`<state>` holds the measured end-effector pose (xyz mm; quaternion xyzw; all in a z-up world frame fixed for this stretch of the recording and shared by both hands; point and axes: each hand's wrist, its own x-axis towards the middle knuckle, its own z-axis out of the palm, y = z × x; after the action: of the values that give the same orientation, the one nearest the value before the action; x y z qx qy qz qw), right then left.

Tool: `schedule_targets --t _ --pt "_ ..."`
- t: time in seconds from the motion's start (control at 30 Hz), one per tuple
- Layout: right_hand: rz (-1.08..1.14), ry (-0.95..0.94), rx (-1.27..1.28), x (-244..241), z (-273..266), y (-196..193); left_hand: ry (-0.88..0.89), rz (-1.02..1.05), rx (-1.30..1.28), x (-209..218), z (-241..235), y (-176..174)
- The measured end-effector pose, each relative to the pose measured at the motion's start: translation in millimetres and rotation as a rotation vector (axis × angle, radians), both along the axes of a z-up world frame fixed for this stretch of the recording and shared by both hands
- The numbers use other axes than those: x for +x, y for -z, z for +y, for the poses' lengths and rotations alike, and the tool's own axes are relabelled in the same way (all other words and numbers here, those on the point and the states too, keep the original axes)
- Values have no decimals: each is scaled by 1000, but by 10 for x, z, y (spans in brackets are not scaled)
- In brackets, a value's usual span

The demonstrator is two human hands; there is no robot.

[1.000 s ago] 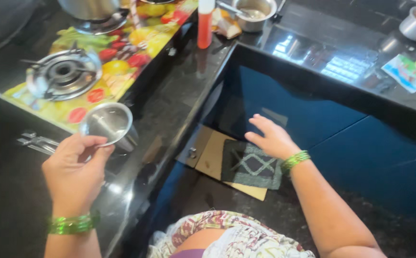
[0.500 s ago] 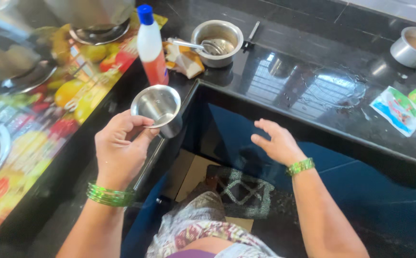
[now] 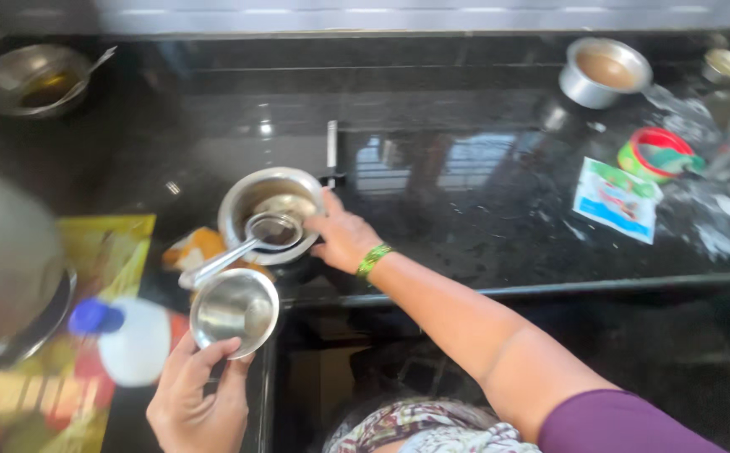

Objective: The person wipes a black kitchen countertop and a glass stovetop with a cloth. They remove a metal grate from the burner, wipe around it, and then replace it. The person also moves a red basin of utensils and a small metal bowl while continuing to wipe the countertop.

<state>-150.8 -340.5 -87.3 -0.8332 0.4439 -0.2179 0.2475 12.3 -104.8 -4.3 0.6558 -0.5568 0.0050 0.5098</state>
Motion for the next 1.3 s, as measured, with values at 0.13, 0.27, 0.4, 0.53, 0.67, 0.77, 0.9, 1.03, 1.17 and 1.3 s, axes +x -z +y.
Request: schedule_targets --t 0.13,0.27,0.4,0.53,0.67,0.77,0.9,1.03,1.17,1.3 --pt "-148 22 -13 -113 -85 199 107 49 -10 -56 -291 20" --pt "-269 -13 -89 -448 -144 243 167 25 -19 -204 -494 -3" --pt "-321 136 -278 -1265 -126 118 185 60 3 -427 -626 -66" --pt "-236 323 -426 -2437 -233 46 219 133 47 -689 -804 -89" --pt "-176 594 -575 -3756 -625 52 181 99 79 -1057 -1032 -88" --pt "-177 811 -553 -4776 -1070 111 185 148 82 -1390 -1234 -90" --pt "-230 1092 -601 -5873 -1812 295 224 249 43 -1803 -1519 -93" --pt "-270 1286 -601 -6542 -2632 491 191 216 73 -2099 -1707 -133" --pt "-296 1303 -416 -6551 -3379 635 90 118 81 -2281 -1803 -147" --pt "-298 1249 -304 -6212 -3902 749 37 107 62 -2352 -1813 -59"
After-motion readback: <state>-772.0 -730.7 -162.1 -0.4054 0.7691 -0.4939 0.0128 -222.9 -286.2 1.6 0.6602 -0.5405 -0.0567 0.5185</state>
